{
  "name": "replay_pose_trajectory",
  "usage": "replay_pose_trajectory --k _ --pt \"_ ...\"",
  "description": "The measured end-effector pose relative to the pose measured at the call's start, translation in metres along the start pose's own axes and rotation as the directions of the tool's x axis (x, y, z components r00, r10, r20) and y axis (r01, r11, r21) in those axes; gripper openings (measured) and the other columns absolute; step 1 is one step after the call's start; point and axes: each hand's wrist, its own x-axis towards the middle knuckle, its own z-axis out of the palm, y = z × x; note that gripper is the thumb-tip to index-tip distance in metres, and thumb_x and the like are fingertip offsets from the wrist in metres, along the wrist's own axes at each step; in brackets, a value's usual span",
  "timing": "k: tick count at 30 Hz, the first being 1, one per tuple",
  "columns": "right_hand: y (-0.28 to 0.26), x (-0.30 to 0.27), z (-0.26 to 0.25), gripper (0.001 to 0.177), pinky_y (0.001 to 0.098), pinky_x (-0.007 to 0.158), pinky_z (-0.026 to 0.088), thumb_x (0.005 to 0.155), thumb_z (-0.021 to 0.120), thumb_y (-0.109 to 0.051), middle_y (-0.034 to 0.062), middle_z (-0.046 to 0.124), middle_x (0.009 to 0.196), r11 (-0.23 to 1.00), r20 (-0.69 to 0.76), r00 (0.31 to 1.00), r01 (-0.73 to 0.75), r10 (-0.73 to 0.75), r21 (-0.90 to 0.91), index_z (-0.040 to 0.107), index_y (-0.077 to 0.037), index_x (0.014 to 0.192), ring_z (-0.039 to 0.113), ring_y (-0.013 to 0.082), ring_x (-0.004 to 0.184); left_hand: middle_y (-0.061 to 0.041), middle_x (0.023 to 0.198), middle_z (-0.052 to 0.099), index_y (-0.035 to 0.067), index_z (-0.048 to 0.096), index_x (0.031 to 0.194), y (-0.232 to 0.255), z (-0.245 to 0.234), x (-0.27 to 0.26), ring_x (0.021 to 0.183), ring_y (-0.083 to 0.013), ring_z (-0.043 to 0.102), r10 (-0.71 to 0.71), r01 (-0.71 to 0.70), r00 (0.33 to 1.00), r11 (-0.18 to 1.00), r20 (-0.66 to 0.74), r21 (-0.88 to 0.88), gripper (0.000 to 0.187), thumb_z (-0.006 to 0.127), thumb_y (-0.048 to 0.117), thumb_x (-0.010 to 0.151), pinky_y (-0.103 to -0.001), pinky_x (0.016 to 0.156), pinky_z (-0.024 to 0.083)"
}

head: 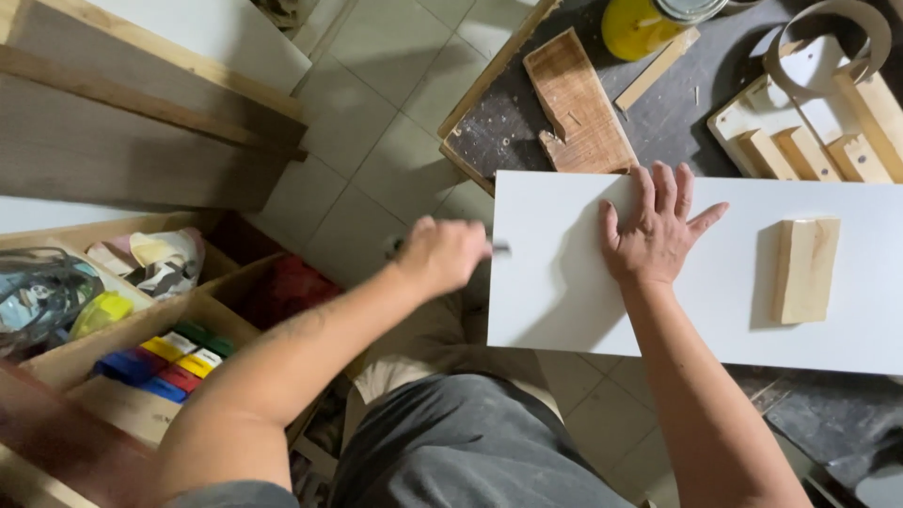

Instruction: Trimming excess edge banding from a melamine board using a utility knife and sanding the edges for a smooth finish.

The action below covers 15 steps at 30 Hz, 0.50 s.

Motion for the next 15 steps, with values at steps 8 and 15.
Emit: replay_pose_trajectory --k 8,15 --pt "-0.001 0.003 -0.001 0.062 0.0856 0.111 0.003 0.102 0.051 -0.053 0.0172 0.055 0.151 1.0 0.021 1.0 -0.019 0.019 0.015 0.056 -0.019 0.154 0.035 0.0391 0.156 -0.003 0.078 0.076 0.024 0.069 0.091 0.017 0.03 -0.032 0.078 -0.029 0.079 0.032 -0.031 0.999 0.999 0.026 -0.032 0.031 0.05 0.046 0.101 -0.049 0.075 0.057" --pt "0.001 -0.001 0.0 0.063 0.0851 0.111 0.001 0.104 0.049 -0.054 0.0198 0.057 0.153 1.0 0.026 1.0 -0.006 0.005 0.009 0.059 -0.016 0.154 0.034 0.0405 0.156 -0.003 0.079 0.074 0.023 0.068 0.094 0.017 0.022 -0.028 0.075 -0.0295 0.077 -0.046 0.05 0.996 0.998 -0.076 0.045 0.03 0.053 0.048 0.104 -0.046 0.076 0.056"
